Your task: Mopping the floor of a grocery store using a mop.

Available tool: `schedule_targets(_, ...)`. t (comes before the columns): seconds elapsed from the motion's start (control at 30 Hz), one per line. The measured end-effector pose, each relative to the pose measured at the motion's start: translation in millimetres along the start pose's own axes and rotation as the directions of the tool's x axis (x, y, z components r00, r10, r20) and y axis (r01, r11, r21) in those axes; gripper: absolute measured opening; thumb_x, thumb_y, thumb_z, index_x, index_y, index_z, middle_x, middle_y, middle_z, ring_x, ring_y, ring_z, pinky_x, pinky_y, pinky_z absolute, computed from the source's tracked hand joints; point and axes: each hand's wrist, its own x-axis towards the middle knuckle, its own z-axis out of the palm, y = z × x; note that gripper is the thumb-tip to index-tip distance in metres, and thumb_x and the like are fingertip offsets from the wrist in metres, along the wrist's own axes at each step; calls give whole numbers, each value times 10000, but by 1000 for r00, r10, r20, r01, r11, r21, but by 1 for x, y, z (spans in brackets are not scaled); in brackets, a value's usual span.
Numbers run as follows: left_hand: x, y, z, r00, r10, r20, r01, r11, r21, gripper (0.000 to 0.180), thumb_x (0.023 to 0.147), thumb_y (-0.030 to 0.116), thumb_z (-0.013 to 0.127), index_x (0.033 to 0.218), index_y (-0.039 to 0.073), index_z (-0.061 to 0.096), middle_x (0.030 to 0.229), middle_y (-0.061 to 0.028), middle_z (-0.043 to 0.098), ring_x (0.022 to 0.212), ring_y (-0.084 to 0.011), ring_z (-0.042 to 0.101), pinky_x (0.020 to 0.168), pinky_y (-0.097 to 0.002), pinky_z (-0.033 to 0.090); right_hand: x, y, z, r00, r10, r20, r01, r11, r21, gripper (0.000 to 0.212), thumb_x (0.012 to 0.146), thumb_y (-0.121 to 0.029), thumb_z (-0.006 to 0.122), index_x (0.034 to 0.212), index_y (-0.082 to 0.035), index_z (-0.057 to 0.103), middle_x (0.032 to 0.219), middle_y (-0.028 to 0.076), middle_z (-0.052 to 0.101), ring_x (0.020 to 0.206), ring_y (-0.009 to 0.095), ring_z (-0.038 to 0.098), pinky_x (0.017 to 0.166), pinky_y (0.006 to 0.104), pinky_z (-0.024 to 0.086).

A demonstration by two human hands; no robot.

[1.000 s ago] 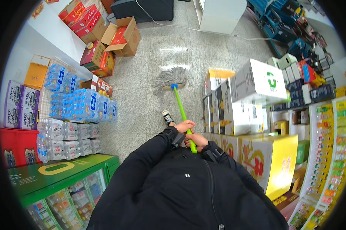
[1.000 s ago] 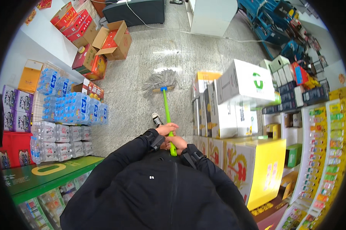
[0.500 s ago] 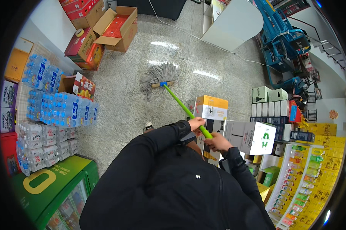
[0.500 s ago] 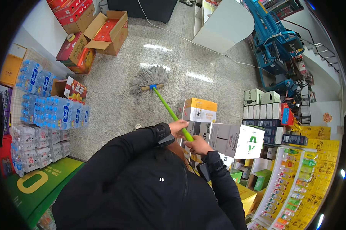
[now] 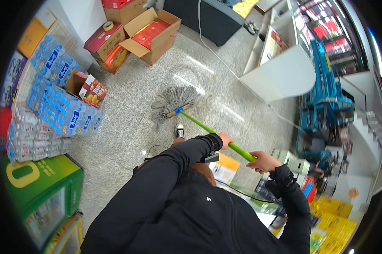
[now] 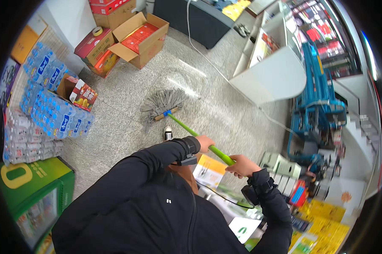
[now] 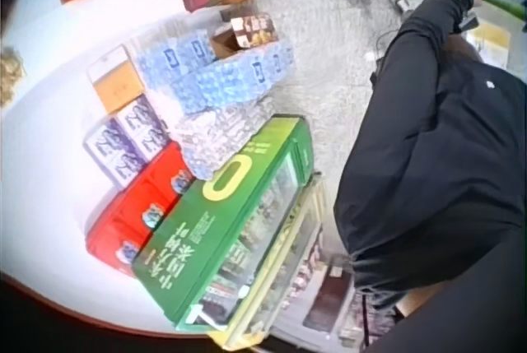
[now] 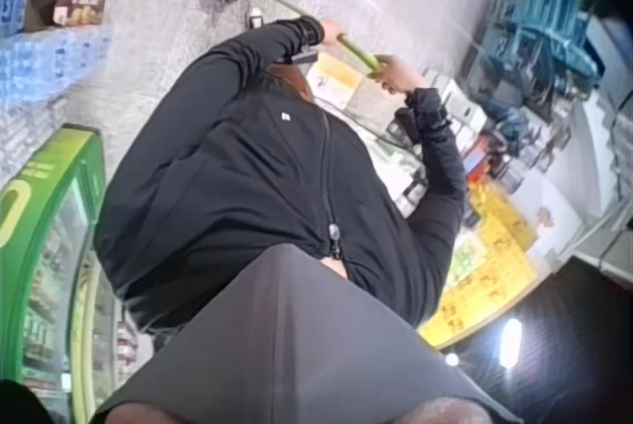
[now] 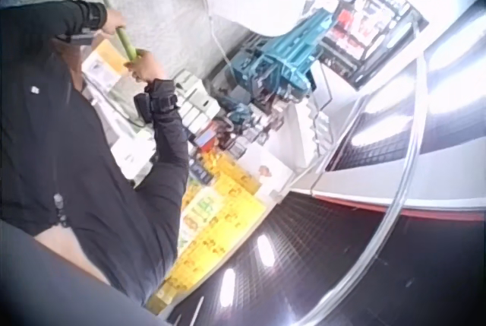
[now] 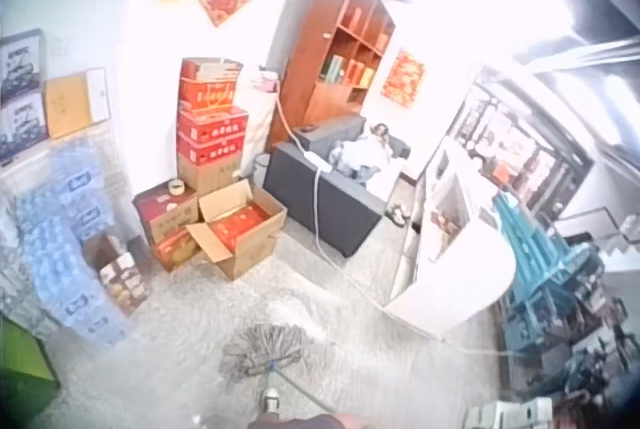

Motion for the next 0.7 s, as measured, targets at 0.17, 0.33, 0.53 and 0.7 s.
schedule_targets(0.17,57,-22,-74,993,57,-100,-57,998,4,295,714,308,589,942,128,544,901,-105,572,861,-297,522,783,-406,385,26,-51,-104,997,-77,-3,72,934,-350,481,732,-143,600,1174,-57,429,593,11,492,464,87,454,424,226,398)
schedule_targets(0.33,92,-60,-112,915,-130,-383,102,990,-94,300,732,355,566,905,111,538,852,-104,560,845,-276,513,810,-357,323,58,-124,-176,986,-149,69,160,782,-603,462,702,-128,579,1145,-73,459,569,44,504,427,117,471,382,254,403)
schedule_targets(0.53,28,-105,-169,728,-342,-594,199,935,-295,277,766,321,541,937,110,490,919,-108,514,933,-258,457,842,-363,287,82,-247,-185,937,-212,278,348,493,-797,494,679,-104,566,1162,-87,461,565,45,474,422,111,444,370,246,383)
schedule_targets(0.7,-58,-149,-175,387,-508,-769,297,859,-417,339,755,352,542,978,100,500,905,-117,548,896,-263,503,830,-367,317,65,-359,-107,896,-189,402,426,109,-898,493,683,-124,551,1166,-95,458,528,45,475,405,116,449,376,239,380)
